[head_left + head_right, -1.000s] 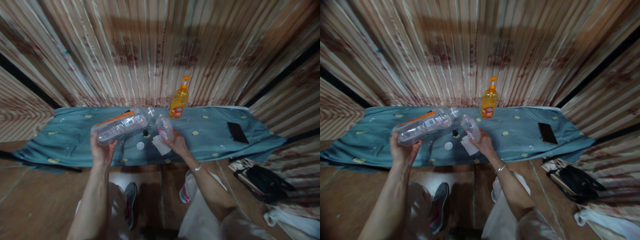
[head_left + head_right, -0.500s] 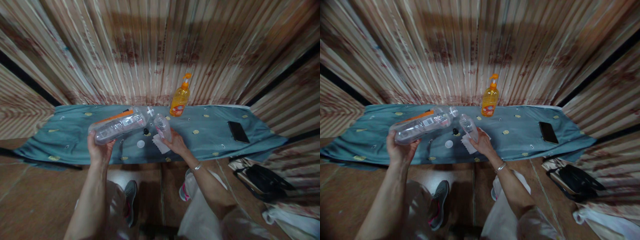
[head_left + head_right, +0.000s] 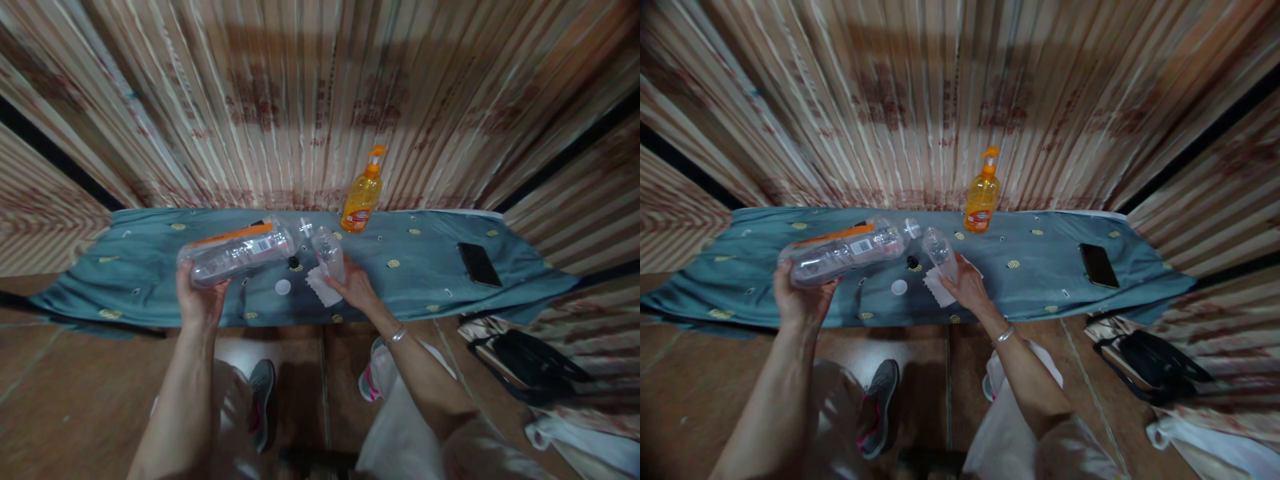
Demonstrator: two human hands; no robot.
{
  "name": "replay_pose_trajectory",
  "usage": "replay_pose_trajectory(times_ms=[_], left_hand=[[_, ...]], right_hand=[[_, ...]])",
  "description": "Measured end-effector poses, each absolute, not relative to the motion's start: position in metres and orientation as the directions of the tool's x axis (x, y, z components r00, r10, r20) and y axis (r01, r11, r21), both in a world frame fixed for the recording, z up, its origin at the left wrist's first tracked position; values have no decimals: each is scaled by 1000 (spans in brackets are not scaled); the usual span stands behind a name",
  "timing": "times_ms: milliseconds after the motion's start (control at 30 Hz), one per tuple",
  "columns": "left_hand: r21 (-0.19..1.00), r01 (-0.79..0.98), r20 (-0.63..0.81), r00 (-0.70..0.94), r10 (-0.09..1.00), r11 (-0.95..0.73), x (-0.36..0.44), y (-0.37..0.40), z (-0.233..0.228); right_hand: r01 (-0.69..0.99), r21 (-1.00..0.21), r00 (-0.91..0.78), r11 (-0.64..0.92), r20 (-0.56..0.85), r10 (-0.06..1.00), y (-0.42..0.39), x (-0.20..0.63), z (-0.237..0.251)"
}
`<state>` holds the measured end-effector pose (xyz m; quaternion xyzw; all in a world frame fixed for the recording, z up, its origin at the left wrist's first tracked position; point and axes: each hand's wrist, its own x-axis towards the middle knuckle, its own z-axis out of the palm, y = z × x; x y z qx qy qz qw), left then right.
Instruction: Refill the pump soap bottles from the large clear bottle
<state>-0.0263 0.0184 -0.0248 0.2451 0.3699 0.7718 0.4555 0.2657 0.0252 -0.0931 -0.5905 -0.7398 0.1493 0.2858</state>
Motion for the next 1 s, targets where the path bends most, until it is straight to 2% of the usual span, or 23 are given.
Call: replay_pose_trajectory(times_ms=[333, 1000], left_hand=[[835, -457, 91, -436, 895, -307, -27, 18, -24], [842, -408, 148, -454, 878, -353, -23, 16, -16]], right_hand=[[814, -534, -110, 229, 245, 963, 27, 264, -95], [826, -522, -105, 212, 228, 968, 25, 259, -95]])
